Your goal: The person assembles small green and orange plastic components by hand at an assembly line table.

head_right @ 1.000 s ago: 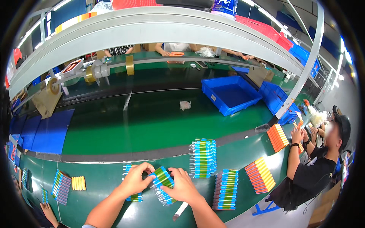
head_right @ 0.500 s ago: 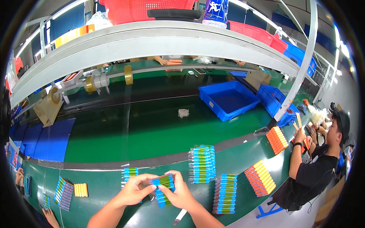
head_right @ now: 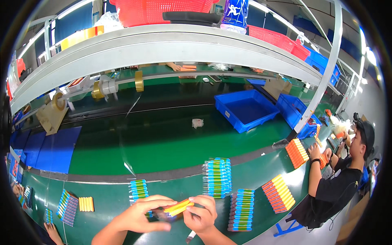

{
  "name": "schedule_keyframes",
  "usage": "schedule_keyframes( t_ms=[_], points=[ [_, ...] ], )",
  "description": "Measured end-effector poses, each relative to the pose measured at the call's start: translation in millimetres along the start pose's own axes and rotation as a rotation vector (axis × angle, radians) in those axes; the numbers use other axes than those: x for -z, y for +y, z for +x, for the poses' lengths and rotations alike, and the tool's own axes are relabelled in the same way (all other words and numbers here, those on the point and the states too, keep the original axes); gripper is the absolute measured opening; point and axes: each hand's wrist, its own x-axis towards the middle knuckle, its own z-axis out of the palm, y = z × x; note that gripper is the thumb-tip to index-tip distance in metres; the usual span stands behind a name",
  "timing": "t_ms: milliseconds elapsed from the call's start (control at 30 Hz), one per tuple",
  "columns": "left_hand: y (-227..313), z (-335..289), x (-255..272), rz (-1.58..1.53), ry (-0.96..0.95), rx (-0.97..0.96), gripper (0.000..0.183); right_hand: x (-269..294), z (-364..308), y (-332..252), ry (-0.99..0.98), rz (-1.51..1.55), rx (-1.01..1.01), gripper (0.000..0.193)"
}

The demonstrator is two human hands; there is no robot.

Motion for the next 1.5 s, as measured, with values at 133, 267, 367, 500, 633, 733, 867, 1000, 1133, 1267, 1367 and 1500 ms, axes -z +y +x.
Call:
schedule_keyframes(
  t_ms=[133, 267, 367, 500, 633, 733, 867, 1000, 1133, 1267, 1367, 1500],
  points=[
    [-12.1, -9.2, 0.4, -0.641, -0.012, 0.299, 0.053, 5.3, 6.5, 1.6, -0.066, -0.059, 0.069, 0.032],
    [-31.9, -8.1, -0.3, -0.469, -0.010, 0.365, 0.035, -1.6, 11.7, -0.1, -0.296, 0.002, 0.127, 0.026],
    [-31.4, -3.6, -5.9, -0.391, 0.020, 0.382, 0.035, 1.1, 15.1, -0.9, -0.372, -0.007, 0.153, 0.023],
    [-43.4, -7.2, 4.2, -0.435, 0.026, 0.342, 0.031, 4.5, 7.9, 2.4, -0.382, -0.017, 0.224, 0.025],
    [-51.9, -2.5, 32.4, -0.601, 0.395, 0.480, 0.021, 10.1, 9.0, -0.4, -0.060, 0.122, 0.260, 0.028],
    [-52.6, -3.9, 51.7, -0.489, 0.650, 0.332, 0.021, 9.5, 8.6, 3.8, 0.237, 0.244, -0.132, 0.020],
    [-30.0, -15.4, 80.4, -0.598, 0.962, 0.035, 0.023, 40.1, 21.7, 14.3, 0.437, 1.497, -1.000, 0.016],
    [-7.4, -32.8, 100.4, -0.480, 1.046, -0.060, 0.022, 43.0, 28.4, 12.5, 0.157, 1.548, -0.931, 0.029],
    [0.3, -28.9, 60.5, 0.051, 0.620, 0.207, 0.018, 23.2, 10.8, 0.8, -0.263, 1.034, -0.665, 0.042],
    [13.0, -2.6, 15.3, 0.262, 0.276, 0.119, 0.018, 7.9, 1.7, -14.6, -0.226, 0.900, -0.748, 0.035],
    [12.4, -1.9, 6.3, 0.243, 0.220, 0.115, 0.021, 3.0, -0.1, -15.6, -0.166, 0.683, -0.638, 0.030],
    [6.6, -7.1, 6.8, 0.100, 0.108, 0.112, 0.025, 3.7, -5.0, -11.8, -0.166, 0.538, -0.529, 0.031]
  ],
)
